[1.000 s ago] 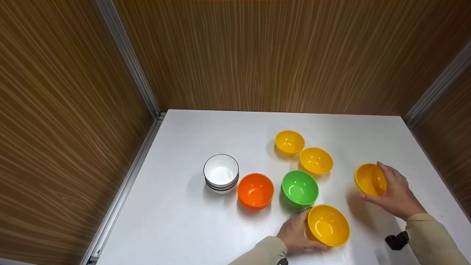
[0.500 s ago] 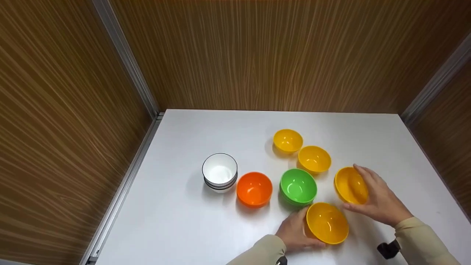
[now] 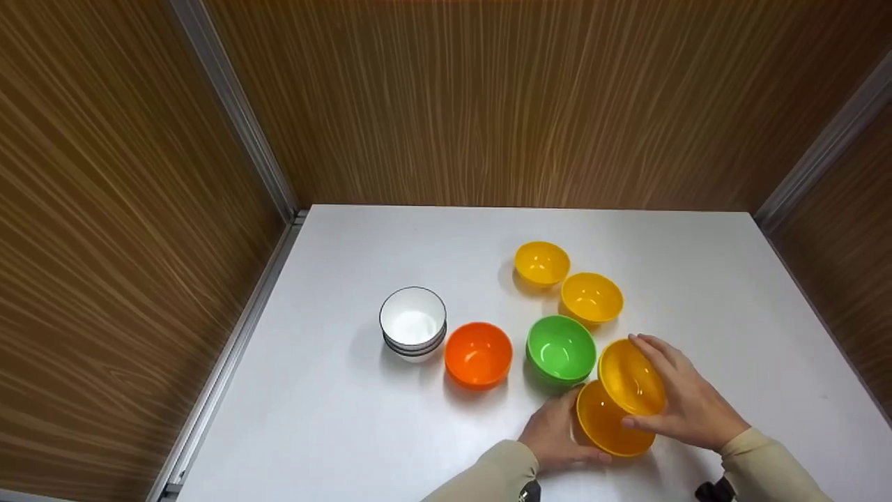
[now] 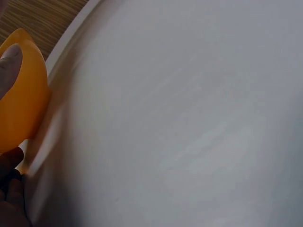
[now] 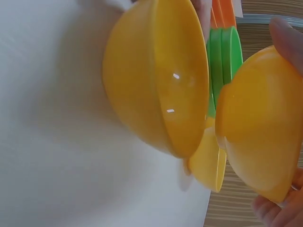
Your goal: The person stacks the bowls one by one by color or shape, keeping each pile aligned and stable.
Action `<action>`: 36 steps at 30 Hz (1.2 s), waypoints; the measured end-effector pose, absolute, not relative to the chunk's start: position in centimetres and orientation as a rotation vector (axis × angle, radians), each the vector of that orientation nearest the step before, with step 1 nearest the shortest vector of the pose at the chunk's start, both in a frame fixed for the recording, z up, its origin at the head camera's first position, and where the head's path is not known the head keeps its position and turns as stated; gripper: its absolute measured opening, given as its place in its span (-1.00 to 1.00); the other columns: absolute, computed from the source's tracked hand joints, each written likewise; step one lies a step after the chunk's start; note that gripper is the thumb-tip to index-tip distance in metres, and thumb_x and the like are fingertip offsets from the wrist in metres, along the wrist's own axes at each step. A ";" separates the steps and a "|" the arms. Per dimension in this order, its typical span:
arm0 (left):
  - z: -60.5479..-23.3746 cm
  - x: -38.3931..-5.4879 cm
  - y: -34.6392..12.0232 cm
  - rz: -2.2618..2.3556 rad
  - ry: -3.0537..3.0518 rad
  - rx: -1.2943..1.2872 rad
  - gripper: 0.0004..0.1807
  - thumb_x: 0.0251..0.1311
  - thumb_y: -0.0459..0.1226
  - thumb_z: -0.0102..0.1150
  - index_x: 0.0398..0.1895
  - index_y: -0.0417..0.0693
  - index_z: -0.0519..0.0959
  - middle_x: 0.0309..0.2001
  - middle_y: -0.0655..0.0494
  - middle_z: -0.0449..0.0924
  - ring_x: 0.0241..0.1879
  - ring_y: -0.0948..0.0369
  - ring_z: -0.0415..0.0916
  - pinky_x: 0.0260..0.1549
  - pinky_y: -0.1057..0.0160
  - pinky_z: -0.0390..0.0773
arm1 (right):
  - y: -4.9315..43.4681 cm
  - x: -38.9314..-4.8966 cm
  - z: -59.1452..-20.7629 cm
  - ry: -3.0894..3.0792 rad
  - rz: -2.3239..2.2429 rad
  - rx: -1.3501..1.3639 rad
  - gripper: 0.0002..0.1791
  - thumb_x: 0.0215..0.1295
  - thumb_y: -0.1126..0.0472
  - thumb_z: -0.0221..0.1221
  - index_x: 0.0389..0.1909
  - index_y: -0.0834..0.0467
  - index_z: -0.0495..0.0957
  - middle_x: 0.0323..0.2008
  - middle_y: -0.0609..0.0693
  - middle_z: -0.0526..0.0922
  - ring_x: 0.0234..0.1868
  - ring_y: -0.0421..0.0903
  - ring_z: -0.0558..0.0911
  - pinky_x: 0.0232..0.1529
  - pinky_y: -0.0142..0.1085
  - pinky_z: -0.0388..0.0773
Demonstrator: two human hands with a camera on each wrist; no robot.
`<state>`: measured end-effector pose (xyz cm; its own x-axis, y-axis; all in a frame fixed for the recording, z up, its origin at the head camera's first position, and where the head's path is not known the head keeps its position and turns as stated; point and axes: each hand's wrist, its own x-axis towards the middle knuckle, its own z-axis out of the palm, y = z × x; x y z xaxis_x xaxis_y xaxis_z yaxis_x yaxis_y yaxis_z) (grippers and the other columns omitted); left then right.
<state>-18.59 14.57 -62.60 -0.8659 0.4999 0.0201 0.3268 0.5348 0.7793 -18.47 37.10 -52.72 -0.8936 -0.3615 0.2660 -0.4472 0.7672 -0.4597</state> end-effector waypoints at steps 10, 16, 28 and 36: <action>-62.3 -18.3 14.4 1.238 2.565 0.682 0.15 -0.30 0.28 0.45 0.44 0.30 0.11 0.35 0.36 0.25 0.29 0.33 0.23 0.31 0.24 0.25 | 36.3 -17.9 -53.6 -2.768 0.798 0.715 0.27 -0.34 -0.30 0.51 0.47 -0.01 0.14 0.37 0.04 0.24 0.21 0.06 0.38 0.01 0.15 0.53; -62.4 -18.2 14.3 1.248 2.556 0.695 0.15 -0.28 0.24 0.47 0.45 0.31 0.09 0.36 0.36 0.23 0.30 0.34 0.22 0.31 0.24 0.24 | 36.0 -17.6 -54.4 -2.772 0.809 0.730 0.27 -0.35 -0.31 0.51 0.46 -0.02 0.15 0.36 0.06 0.25 0.20 0.08 0.40 -0.01 0.16 0.54; -62.4 -18.4 14.6 1.213 2.598 0.726 0.13 -0.27 0.14 0.52 0.44 0.22 0.12 0.32 0.35 0.29 0.27 0.36 0.26 0.29 0.27 0.26 | 36.0 -17.1 -55.6 -2.745 0.805 0.745 0.31 -0.44 -0.31 0.53 0.46 -0.03 0.17 0.37 0.08 0.25 0.21 0.12 0.40 0.00 0.16 0.53; -62.6 -18.5 14.5 1.231 2.578 0.711 0.13 -0.27 0.22 0.47 0.44 0.22 0.13 0.32 0.33 0.30 0.27 0.35 0.27 0.29 0.25 0.27 | 36.1 -16.8 -56.3 -2.730 0.743 0.762 0.31 -0.43 -0.35 0.51 0.44 0.04 0.19 0.34 0.15 0.28 0.21 0.09 0.41 0.02 0.11 0.53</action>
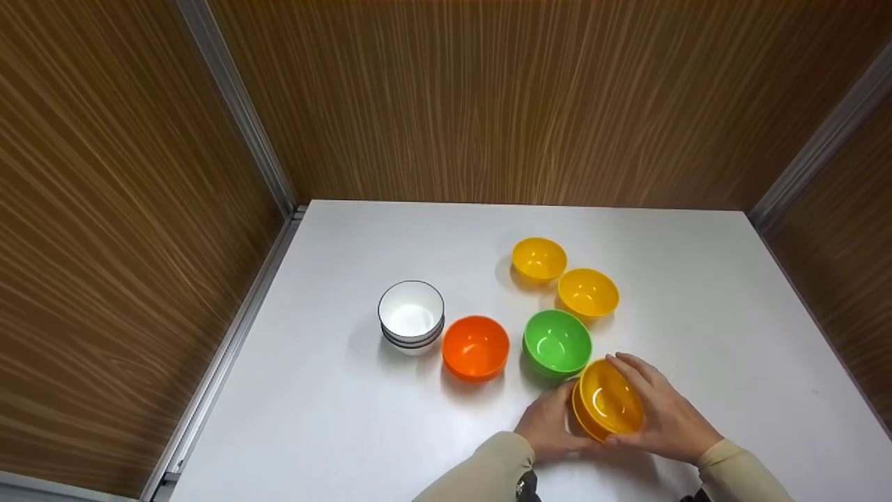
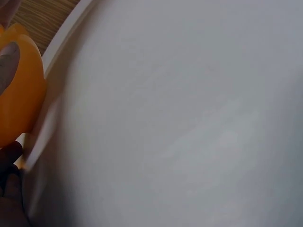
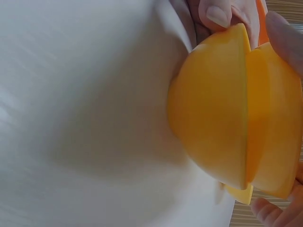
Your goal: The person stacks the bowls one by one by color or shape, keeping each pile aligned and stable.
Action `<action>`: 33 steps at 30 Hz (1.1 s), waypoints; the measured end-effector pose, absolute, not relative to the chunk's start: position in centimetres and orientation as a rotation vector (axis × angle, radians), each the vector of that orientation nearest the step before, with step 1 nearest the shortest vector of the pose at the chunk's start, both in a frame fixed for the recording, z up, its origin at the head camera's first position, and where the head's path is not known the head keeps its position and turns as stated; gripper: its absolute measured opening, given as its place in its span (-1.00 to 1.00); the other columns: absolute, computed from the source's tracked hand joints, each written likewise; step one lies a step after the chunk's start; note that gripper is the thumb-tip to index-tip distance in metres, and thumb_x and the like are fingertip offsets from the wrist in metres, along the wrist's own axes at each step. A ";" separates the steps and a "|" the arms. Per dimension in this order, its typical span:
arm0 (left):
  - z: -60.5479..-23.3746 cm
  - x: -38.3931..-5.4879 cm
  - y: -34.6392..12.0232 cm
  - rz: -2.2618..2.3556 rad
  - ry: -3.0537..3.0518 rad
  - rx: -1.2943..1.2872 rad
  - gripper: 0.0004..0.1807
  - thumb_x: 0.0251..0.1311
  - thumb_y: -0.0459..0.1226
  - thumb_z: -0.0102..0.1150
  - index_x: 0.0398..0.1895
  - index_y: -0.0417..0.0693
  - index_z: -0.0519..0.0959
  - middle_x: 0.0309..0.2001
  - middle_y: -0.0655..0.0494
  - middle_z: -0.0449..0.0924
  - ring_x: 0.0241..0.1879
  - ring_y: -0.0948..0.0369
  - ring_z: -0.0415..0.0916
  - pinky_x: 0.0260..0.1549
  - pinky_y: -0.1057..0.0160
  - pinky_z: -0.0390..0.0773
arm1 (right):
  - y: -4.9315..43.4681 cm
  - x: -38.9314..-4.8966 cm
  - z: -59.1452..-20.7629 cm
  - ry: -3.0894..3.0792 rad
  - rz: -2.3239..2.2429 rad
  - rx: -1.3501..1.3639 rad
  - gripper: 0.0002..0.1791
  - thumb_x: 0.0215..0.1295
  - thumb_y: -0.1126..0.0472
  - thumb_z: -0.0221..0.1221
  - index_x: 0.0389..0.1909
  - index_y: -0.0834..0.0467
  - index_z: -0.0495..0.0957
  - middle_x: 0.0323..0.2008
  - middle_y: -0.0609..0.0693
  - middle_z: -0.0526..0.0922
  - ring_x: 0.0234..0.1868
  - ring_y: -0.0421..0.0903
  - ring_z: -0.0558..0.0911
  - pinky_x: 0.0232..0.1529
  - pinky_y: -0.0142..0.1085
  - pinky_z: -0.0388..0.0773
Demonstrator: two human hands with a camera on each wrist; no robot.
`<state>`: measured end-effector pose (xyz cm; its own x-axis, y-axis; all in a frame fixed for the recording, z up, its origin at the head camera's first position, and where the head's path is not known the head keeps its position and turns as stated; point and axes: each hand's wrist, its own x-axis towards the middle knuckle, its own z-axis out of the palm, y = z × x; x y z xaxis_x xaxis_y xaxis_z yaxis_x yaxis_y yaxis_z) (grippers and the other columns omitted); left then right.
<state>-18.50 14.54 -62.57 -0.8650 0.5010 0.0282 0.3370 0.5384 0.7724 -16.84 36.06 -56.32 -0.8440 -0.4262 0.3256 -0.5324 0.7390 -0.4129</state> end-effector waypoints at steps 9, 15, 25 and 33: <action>-62.9 -18.7 14.4 1.218 2.583 0.725 0.17 -0.26 0.33 0.37 0.46 0.19 0.10 0.34 0.29 0.29 0.29 0.31 0.25 0.29 0.21 0.28 | 35.8 -16.9 -57.2 -2.694 0.741 0.791 0.29 -0.42 -0.33 0.51 0.44 0.05 0.20 0.34 0.15 0.29 0.22 0.08 0.40 0.03 0.07 0.53; -62.8 -18.8 14.5 1.202 2.598 0.732 0.15 -0.24 0.29 0.40 0.47 0.17 0.11 0.34 0.29 0.29 0.29 0.31 0.26 0.29 0.22 0.28 | 36.0 -16.8 -57.8 -2.739 0.770 0.780 0.28 -0.38 -0.33 0.49 0.45 0.03 0.18 0.34 0.19 0.26 0.22 0.12 0.40 0.04 0.10 0.52; -62.4 -18.7 14.3 1.242 2.571 0.727 0.17 -0.27 0.30 0.41 0.47 0.21 0.10 0.36 0.30 0.26 0.29 0.31 0.25 0.29 0.21 0.28 | 36.0 -16.7 -58.1 -2.732 0.743 0.796 0.29 -0.40 -0.31 0.52 0.44 0.06 0.20 0.34 0.19 0.26 0.21 0.13 0.41 0.04 0.06 0.53; -62.6 -18.7 14.4 1.226 2.587 0.714 0.16 -0.27 0.31 0.40 0.46 0.22 0.11 0.35 0.30 0.28 0.28 0.31 0.27 0.29 0.22 0.29 | 35.9 -16.6 -57.9 -2.706 0.716 0.813 0.29 -0.40 -0.32 0.51 0.44 0.06 0.20 0.31 0.18 0.30 0.19 0.11 0.44 -0.01 0.07 0.57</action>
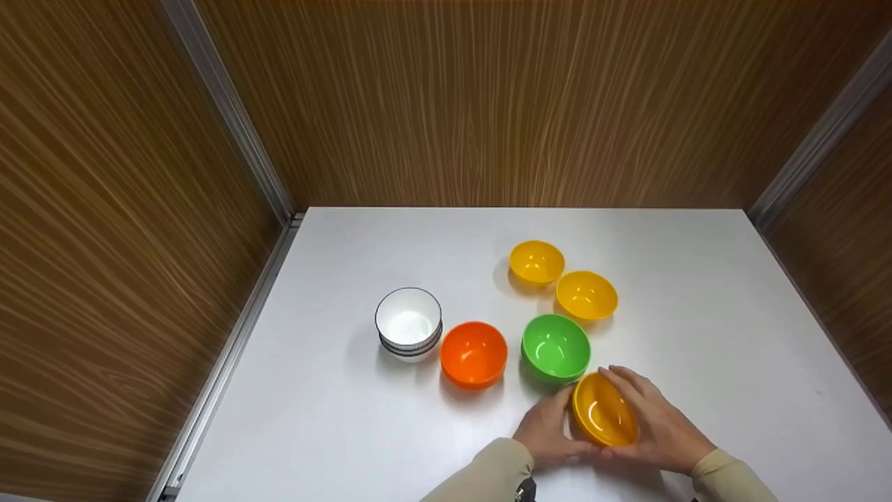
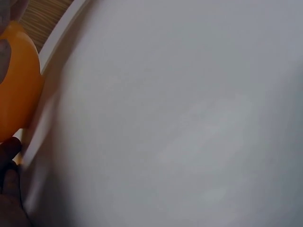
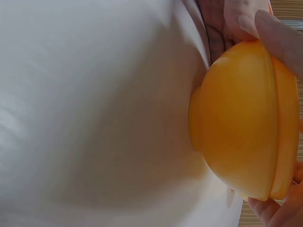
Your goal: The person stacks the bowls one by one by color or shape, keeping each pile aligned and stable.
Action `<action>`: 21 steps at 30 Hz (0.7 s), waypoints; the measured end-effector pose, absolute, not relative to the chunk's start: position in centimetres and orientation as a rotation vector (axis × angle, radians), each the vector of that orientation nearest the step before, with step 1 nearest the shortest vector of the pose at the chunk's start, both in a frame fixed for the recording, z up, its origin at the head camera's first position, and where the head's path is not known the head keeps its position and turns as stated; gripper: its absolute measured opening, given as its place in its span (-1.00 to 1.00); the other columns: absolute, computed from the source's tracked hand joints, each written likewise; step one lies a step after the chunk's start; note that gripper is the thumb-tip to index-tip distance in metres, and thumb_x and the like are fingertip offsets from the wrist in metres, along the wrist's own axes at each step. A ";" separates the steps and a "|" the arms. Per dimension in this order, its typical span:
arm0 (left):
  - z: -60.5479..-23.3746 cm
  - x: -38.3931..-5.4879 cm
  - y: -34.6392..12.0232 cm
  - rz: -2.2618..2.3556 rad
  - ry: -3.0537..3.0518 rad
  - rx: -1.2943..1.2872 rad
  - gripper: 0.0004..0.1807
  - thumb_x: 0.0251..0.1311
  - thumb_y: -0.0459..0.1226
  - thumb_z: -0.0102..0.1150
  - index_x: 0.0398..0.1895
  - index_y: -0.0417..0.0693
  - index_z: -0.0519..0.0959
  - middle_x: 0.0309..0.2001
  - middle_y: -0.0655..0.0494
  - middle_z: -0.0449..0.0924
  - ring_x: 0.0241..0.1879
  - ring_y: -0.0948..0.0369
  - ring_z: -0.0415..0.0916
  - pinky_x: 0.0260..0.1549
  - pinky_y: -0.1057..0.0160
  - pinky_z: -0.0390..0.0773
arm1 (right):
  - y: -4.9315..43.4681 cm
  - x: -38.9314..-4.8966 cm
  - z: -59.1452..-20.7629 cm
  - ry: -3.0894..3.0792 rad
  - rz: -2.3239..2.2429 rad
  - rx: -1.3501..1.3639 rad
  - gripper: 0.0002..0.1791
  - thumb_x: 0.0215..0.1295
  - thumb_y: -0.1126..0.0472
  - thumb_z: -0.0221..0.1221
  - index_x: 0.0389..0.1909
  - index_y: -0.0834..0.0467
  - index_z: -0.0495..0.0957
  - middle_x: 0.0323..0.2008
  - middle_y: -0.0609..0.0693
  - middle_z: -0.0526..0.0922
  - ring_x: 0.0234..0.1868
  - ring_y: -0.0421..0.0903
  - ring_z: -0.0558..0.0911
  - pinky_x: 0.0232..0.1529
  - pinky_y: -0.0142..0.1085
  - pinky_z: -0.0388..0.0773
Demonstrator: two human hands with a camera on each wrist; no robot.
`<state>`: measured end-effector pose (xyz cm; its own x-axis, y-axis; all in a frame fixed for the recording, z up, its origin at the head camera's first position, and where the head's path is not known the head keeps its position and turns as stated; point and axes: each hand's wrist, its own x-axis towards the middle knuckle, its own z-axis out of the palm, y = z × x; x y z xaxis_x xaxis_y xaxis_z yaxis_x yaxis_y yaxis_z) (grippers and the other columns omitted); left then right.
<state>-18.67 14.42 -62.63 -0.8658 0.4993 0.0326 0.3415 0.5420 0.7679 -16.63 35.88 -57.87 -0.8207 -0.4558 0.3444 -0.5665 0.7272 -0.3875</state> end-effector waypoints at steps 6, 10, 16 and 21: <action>-62.7 -18.6 14.1 1.219 2.582 0.693 0.17 -0.27 0.34 0.37 0.46 0.18 0.12 0.35 0.27 0.27 0.28 0.30 0.26 0.29 0.21 0.29 | 35.6 -16.7 -58.1 -2.695 0.720 0.817 0.30 -0.42 -0.34 0.51 0.44 0.06 0.20 0.31 0.17 0.31 0.19 0.07 0.44 0.01 0.05 0.56; -62.4 -18.4 13.8 1.222 2.557 0.676 0.21 -0.32 0.43 0.30 0.47 0.21 0.09 0.37 0.26 0.24 0.29 0.28 0.26 0.28 0.17 0.30 | 35.3 -16.6 -58.0 -2.690 0.726 0.825 0.31 -0.42 -0.37 0.49 0.44 0.07 0.19 0.32 0.16 0.30 0.19 0.06 0.43 0.01 0.04 0.56; -62.1 -18.6 13.8 1.222 2.537 0.676 0.20 -0.30 0.46 0.25 0.47 0.24 0.08 0.37 0.27 0.25 0.29 0.27 0.27 0.26 0.16 0.33 | 35.5 -16.8 -57.8 -2.732 0.829 0.772 0.34 -0.43 -0.39 0.47 0.46 0.03 0.14 0.36 0.17 0.24 0.23 0.15 0.40 0.02 0.13 0.52; -62.3 -18.7 14.0 1.244 2.520 0.675 0.10 -0.15 0.42 0.20 0.46 0.19 0.13 0.35 0.25 0.28 0.27 0.27 0.28 0.27 0.18 0.33 | 36.4 -17.7 -56.8 -2.798 0.997 0.677 0.19 -0.21 -0.18 0.50 0.47 -0.01 0.11 0.37 0.14 0.24 0.23 0.19 0.39 0.02 0.32 0.41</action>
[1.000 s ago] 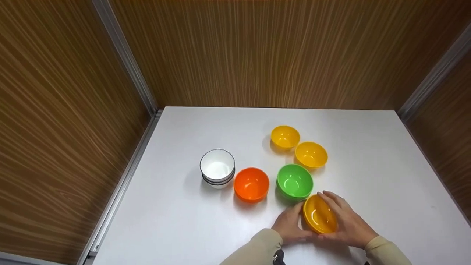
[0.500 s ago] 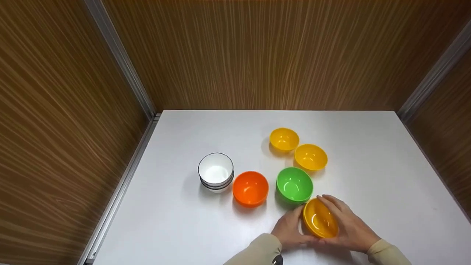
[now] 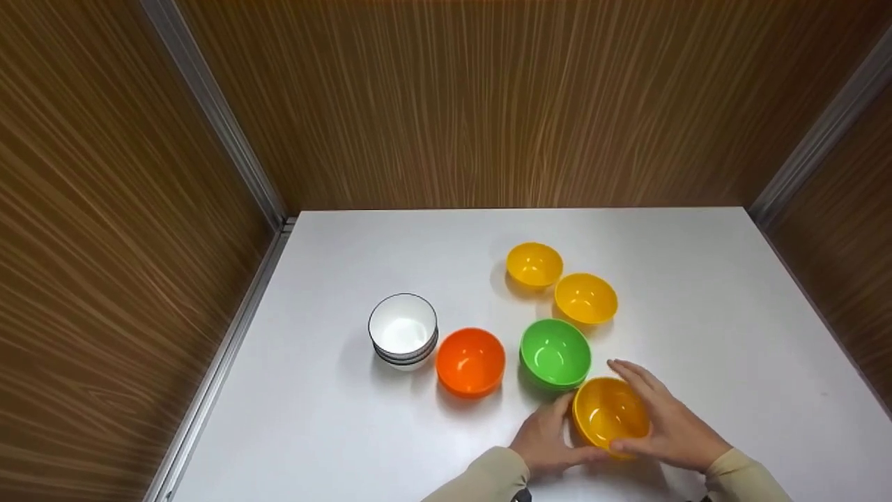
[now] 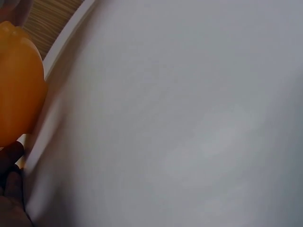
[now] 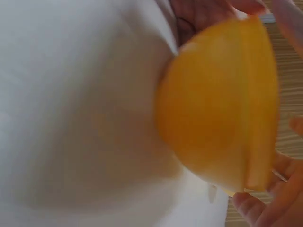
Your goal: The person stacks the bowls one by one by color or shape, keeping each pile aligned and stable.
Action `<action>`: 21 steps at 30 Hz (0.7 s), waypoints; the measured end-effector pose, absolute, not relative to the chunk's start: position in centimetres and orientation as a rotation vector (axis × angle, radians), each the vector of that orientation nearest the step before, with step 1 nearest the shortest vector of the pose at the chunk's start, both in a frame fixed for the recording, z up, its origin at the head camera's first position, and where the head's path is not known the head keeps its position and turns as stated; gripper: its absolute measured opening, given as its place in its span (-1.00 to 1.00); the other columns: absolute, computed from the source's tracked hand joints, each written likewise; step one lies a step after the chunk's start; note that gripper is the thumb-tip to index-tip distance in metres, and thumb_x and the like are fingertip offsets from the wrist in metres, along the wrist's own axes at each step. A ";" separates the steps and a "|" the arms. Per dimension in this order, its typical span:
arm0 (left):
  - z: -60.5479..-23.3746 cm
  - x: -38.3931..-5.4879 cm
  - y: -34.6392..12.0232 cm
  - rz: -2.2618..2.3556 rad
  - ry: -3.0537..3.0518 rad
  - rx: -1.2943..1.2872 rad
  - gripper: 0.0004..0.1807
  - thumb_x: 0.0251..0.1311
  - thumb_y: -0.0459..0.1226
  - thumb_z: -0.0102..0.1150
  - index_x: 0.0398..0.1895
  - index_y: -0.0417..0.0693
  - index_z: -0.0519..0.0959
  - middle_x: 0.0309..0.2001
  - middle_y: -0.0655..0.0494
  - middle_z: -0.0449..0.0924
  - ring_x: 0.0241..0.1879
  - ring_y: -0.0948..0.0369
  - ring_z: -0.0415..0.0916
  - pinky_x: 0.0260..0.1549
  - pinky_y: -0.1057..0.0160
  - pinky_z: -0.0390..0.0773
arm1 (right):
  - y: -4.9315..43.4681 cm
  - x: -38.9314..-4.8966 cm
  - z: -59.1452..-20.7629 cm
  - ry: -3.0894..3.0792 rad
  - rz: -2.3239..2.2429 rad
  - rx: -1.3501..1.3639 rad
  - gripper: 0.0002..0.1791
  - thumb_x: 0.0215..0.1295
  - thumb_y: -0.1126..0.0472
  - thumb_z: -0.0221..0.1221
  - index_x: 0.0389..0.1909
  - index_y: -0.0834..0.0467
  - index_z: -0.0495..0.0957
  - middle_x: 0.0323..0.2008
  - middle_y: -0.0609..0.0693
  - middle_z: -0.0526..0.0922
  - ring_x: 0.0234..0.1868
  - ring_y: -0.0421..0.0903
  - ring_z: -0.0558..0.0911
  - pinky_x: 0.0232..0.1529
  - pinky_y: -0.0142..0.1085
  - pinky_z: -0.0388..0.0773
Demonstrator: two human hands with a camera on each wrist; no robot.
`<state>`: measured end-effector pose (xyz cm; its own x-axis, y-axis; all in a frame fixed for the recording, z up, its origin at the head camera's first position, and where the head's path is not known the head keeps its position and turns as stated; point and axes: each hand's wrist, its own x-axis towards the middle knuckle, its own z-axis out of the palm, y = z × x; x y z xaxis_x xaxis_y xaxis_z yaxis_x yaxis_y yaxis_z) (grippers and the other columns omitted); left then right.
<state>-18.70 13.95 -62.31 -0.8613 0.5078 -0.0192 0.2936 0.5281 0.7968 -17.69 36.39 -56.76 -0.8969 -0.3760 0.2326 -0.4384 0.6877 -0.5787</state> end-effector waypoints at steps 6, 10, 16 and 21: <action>-62.4 -18.5 14.0 1.273 2.508 0.648 -0.02 -0.02 0.37 0.16 0.42 0.13 0.20 0.32 0.23 0.33 0.25 0.28 0.31 0.26 0.23 0.33 | 38.8 -20.9 -53.5 -2.852 1.146 0.462 -0.24 0.28 0.05 0.25 0.43 0.14 0.18 0.21 0.16 0.46 0.12 0.10 0.52 0.09 0.14 0.48; -62.5 -18.7 14.0 1.277 2.521 0.658 -0.04 -0.02 0.33 0.21 0.41 0.13 0.22 0.30 0.23 0.35 0.22 0.28 0.33 0.24 0.25 0.34 | 40.4 -23.5 -51.4 -2.939 1.158 0.292 -0.32 0.40 -0.09 0.06 0.38 0.23 0.23 0.09 0.24 0.55 0.04 0.15 0.56 0.02 0.04 0.55; -62.5 -18.7 14.0 1.264 2.531 0.659 0.00 -0.08 0.35 0.25 0.41 0.15 0.22 0.30 0.25 0.35 0.23 0.29 0.33 0.24 0.24 0.34 | 41.7 -27.0 -50.6 -3.087 1.024 0.141 -0.16 0.36 -0.29 -0.04 0.36 0.31 0.22 0.09 0.36 0.51 0.05 0.25 0.52 0.02 0.15 0.52; -62.2 -18.8 13.9 1.253 2.528 0.663 -0.01 -0.08 0.35 0.24 0.41 0.17 0.21 0.31 0.26 0.33 0.24 0.29 0.31 0.25 0.23 0.33 | 41.3 -29.4 -51.3 -3.181 0.914 0.089 -0.05 0.29 -0.39 -0.05 0.36 0.34 0.21 0.09 0.39 0.50 0.06 0.28 0.52 0.06 0.19 0.48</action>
